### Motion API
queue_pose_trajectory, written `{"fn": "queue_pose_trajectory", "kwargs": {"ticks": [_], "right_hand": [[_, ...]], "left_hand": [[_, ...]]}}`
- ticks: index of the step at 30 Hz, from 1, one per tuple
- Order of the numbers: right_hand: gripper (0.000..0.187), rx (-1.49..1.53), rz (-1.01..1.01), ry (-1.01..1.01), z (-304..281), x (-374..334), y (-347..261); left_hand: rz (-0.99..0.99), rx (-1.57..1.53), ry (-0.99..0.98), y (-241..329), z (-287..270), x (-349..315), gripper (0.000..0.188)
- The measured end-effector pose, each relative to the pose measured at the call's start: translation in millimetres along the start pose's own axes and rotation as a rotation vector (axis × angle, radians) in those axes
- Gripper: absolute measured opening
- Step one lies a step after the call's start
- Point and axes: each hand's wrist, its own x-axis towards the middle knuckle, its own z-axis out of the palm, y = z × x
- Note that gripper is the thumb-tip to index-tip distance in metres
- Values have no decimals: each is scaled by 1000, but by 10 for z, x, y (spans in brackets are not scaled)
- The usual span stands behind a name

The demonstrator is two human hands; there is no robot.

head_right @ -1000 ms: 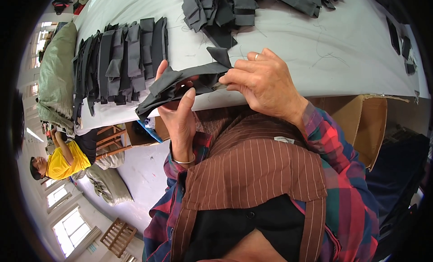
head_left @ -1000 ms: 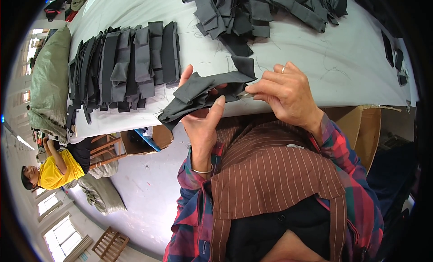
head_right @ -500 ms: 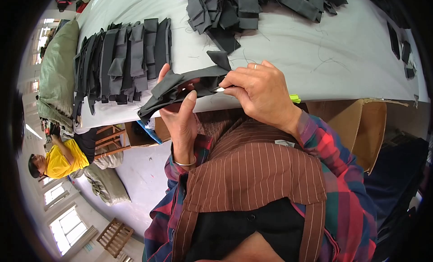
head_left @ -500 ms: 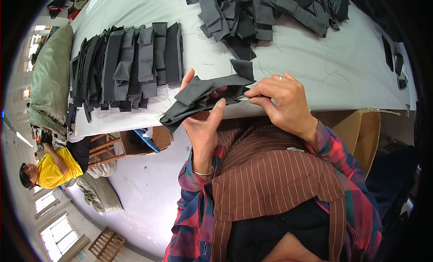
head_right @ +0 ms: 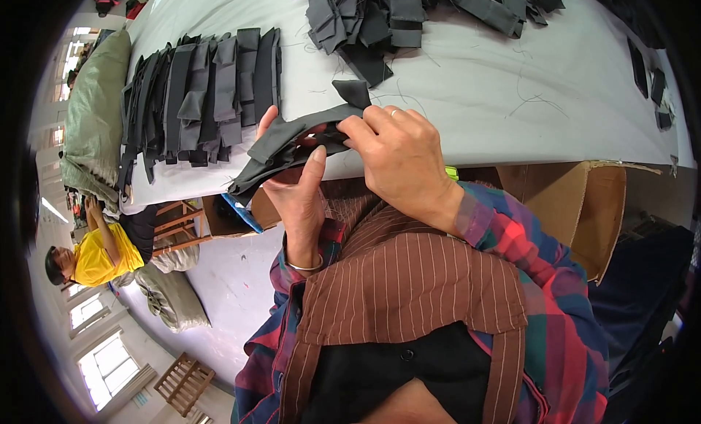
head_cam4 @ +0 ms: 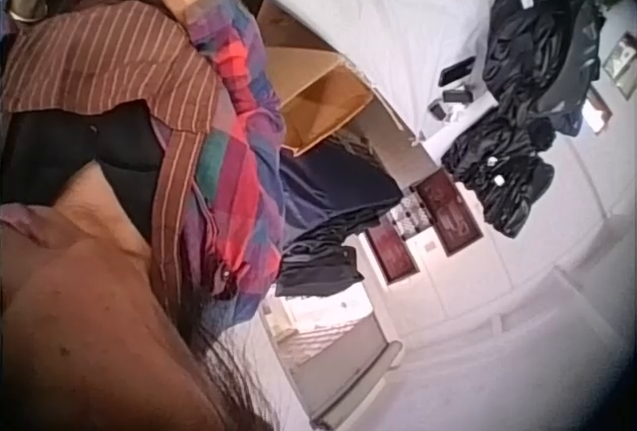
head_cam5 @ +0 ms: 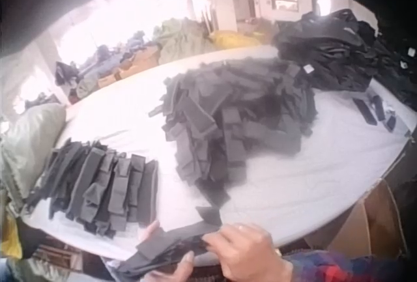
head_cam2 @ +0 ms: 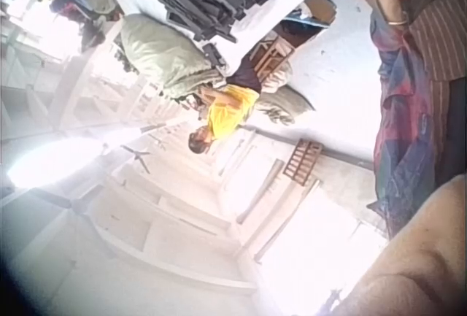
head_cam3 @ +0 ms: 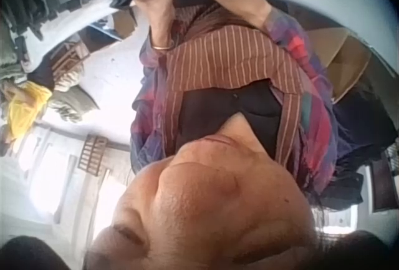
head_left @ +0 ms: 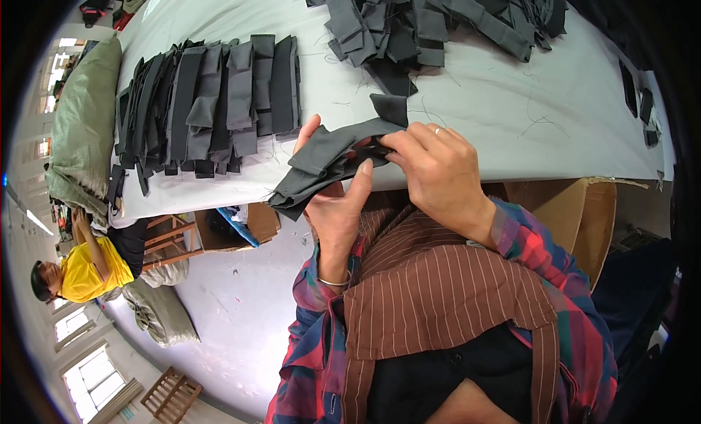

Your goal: Trim excess material and threads from black fabric components using a hand-held clipper.

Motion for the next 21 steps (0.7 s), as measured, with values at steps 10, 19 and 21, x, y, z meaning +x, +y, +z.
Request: {"fn": "queue_pose_trajectory", "kwargs": {"ticks": [10,19,21], "right_hand": [[13,-10,-20,17,27,26,-39],[9,-53,-34,-11,31,18,-19],[8,-19,-36,8,22,18,-8]], "left_hand": [[8,-9,7,23,-23,-9,72],[6,-6,0,-6,-23,-16,69],[1,52,-12,12,-48,-18,70]]}}
